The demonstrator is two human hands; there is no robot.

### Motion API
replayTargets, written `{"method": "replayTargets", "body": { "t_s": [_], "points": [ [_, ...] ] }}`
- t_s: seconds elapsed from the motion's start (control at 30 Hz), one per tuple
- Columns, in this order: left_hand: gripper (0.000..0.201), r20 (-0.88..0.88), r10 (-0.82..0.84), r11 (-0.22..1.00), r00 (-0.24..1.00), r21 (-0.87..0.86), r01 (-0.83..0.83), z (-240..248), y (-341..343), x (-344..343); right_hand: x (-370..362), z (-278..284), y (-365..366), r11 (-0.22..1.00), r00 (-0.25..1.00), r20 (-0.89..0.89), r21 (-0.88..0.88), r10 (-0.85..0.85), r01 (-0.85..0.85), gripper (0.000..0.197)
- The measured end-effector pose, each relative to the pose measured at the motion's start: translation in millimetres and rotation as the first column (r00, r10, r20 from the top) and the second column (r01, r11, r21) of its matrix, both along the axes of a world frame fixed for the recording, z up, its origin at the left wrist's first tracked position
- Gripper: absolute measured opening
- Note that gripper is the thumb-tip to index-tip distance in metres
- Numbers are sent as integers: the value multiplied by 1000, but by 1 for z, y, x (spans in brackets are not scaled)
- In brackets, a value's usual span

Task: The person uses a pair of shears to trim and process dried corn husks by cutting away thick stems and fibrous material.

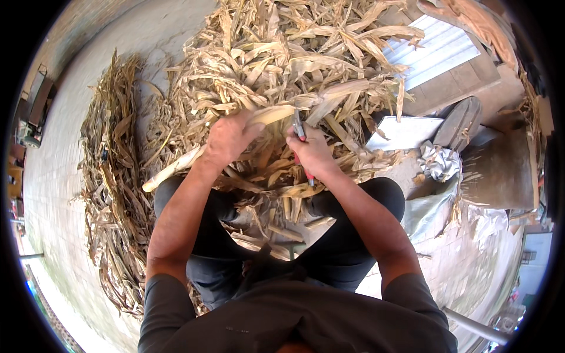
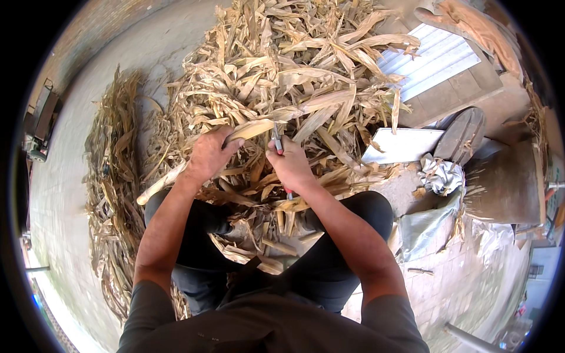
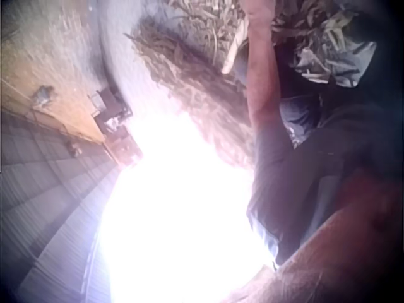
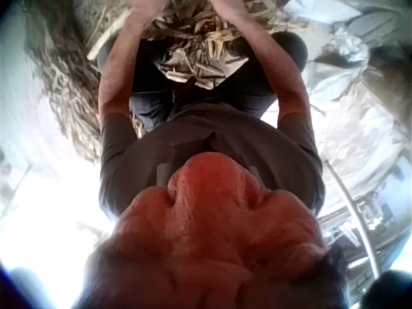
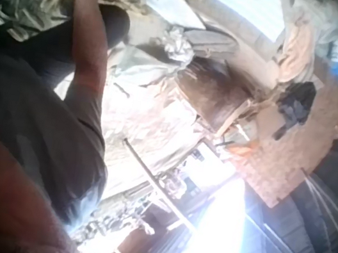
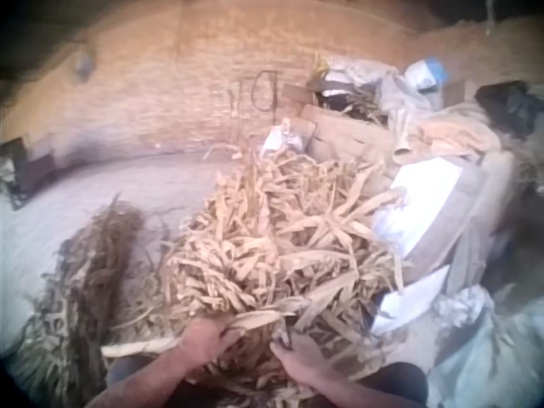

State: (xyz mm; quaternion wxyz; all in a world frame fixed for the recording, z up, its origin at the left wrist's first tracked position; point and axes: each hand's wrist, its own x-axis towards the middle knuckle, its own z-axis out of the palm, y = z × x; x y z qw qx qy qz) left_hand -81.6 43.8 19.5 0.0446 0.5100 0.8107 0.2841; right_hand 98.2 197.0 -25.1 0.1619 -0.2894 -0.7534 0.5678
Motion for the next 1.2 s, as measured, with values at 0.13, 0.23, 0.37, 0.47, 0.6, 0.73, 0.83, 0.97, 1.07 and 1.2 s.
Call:
{"method": "replayTargets", "body": {
  "t_s": [0.13, 0.23, 0.37, 0.47, 0.6, 0.73, 0.83, 0.97, 1.07, 1.2],
  "points": [
    [60, 117, -12, 1000, 993, 6, 12, 7, 13, 5, -1, 1, -8, 998, 997, -65, 55, -31, 35, 20],
    [66, 171, -10, 999, 985, -41, 17, 16, 28, 12, -3, 5, -9, 992, 997, -75, 127, -9, 19, 20],
    [89, 178, -10, 985, 984, -170, 41, 26, 46, 11, -6, 20, -14, 958, 993, -116, 286, 16, 18, 22],
    [92, 290, -17, 992, 957, -118, 54, 27, 52, 10, -6, 23, -12, 928, 994, -101, 374, 41, 0, 24],
    [84, 398, -71, 997, 915, 52, 54, 25, 52, 6, -7, 29, -12, 867, 993, -81, 498, 89, -37, 25],
    [77, 446, -115, 989, 888, 132, 62, 24, 54, 3, -9, 31, -13, 870, 991, -103, 492, 86, -24, 28],
    [100, 536, -51, 999, 843, 17, 50, 36, 50, 7, -7, 37, -12, 900, 995, -48, 431, 86, -57, 35],
    [103, 528, -70, 996, 847, 84, 31, 40, 45, 6, -1, 31, -9, 909, 995, -11, 408, 98, -85, 49],
    [93, 499, -76, 993, 863, 119, 19, 33, 46, 2, -1, 27, -6, 877, 994, -29, 474, 102, -76, 49],
    [74, 448, -51, 996, 892, 91, 12, 40, 46, 6, -4, 26, -4, 895, 995, -43, 442, 90, -62, 41]
  ]
}}
